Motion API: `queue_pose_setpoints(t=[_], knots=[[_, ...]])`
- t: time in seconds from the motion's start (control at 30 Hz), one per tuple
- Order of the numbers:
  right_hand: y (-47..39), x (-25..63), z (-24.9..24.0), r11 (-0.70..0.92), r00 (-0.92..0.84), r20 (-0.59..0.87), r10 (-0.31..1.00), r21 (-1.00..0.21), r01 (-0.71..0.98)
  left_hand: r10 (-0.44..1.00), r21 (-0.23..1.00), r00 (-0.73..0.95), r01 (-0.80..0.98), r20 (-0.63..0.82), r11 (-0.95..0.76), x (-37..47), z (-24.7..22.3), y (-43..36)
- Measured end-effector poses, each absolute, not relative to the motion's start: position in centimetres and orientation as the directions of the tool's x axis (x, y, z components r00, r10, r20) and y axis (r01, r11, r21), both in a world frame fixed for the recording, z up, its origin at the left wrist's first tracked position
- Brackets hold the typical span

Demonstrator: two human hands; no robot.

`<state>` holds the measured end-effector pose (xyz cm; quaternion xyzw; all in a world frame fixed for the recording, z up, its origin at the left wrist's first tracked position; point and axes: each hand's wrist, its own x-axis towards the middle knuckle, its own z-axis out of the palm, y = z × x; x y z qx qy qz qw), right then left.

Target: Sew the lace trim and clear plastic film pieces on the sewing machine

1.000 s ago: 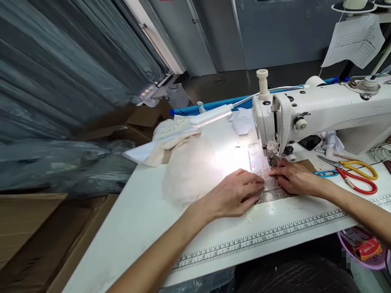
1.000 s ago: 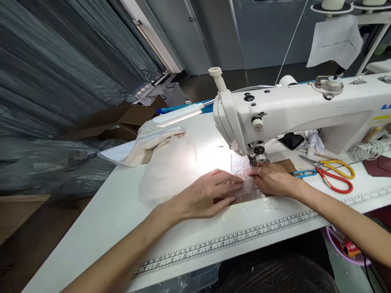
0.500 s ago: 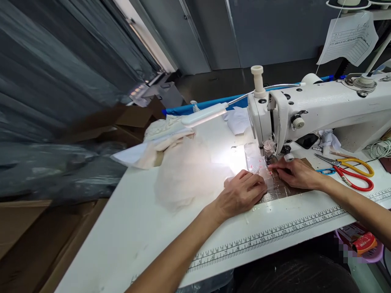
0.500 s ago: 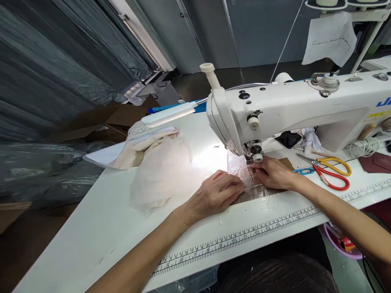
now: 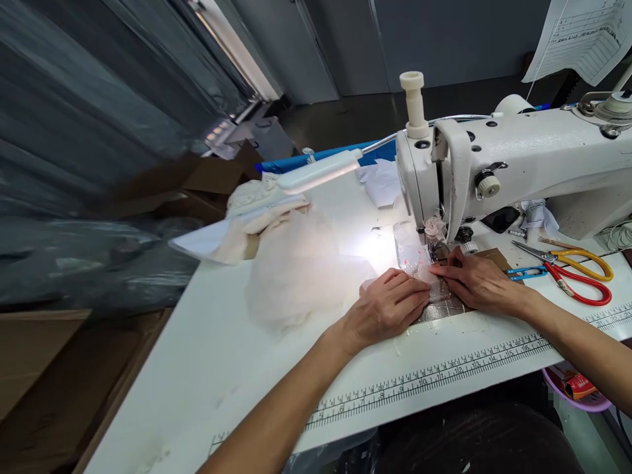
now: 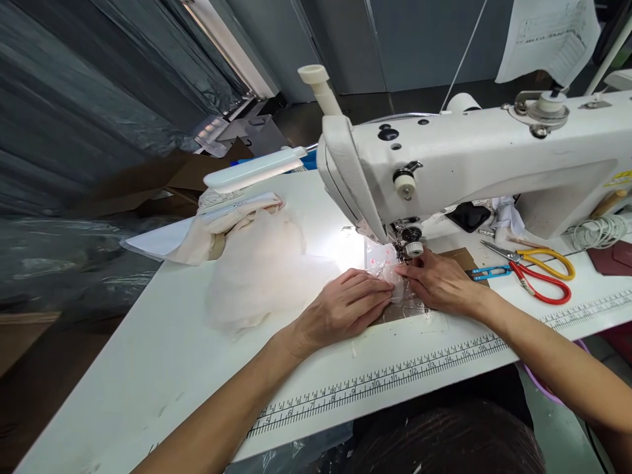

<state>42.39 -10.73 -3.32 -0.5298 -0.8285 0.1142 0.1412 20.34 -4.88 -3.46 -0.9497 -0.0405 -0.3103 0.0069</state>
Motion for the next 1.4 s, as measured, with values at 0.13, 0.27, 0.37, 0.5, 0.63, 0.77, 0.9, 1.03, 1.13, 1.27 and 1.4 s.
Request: queue_pose_setpoints(t=[0.13,0.27,0.37,0.5,0.63,0.77,0.9,1.03,1.13,1.27,1.4], knots=[[-10.8,42.3,-3.1,0.39,-0.382,0.095,0.919,-0.351,0.851,0.087,0.036,0.81,0.081,0.58,-0.996,20.3,-3.6,-4.8],[-10.9,42.2,-3.3,0.401,-0.385,0.119,0.915,-0.361,0.842,0.093,0.053,0.817,0.077,0.569,-0.996,20.3,-3.7,-4.8],[-11.1,42.3,-3.5,0.411,-0.375,0.169,0.912,-0.406,0.817,0.09,0.062,0.808,0.066,0.583,-0.996,20.3,-3.8,-4.7],[-11.4,42.9,-3.7,0.462,-0.392,0.245,0.887,-0.509,0.727,0.078,0.065,0.795,0.049,0.602,-0.997,20.4,-3.9,-4.6],[-11.5,43.2,-3.8,0.507,-0.425,0.276,0.862,-0.493,0.707,0.063,0.047,0.795,0.043,0.604,-0.998,20.4,-3.8,-4.7],[-11.5,43.0,-3.9,0.503,-0.421,0.274,0.864,-0.45,0.738,0.046,0.027,0.799,0.037,0.6,-0.999,20.4,-3.6,-4.8],[-11.5,42.8,-3.9,0.488,-0.413,0.261,0.873,-0.425,0.762,0.037,0.033,0.802,0.021,0.597,-0.999,20.5,-3.5,-4.8],[-11.6,42.8,-3.8,0.48,-0.4,0.267,0.877,-0.442,0.757,0.045,0.04,0.815,0.027,0.577,-0.999,20.5,-3.5,-4.8],[-11.5,43.0,-3.7,0.449,-0.359,0.271,0.893,-0.527,0.721,0.041,0.041,0.813,0.022,0.58,-0.999,20.5,-3.6,-4.8],[-11.2,43.7,-3.5,0.315,-0.182,0.266,0.947,-0.643,0.698,0.037,0.04,0.808,0.016,0.589,-0.999,20.5,-3.7,-4.9],[-11.2,43.7,-3.5,0.275,-0.126,0.267,0.955,-0.652,0.707,0.037,0.036,0.805,0.02,0.592,-0.999,20.5,-3.7,-5.0]])
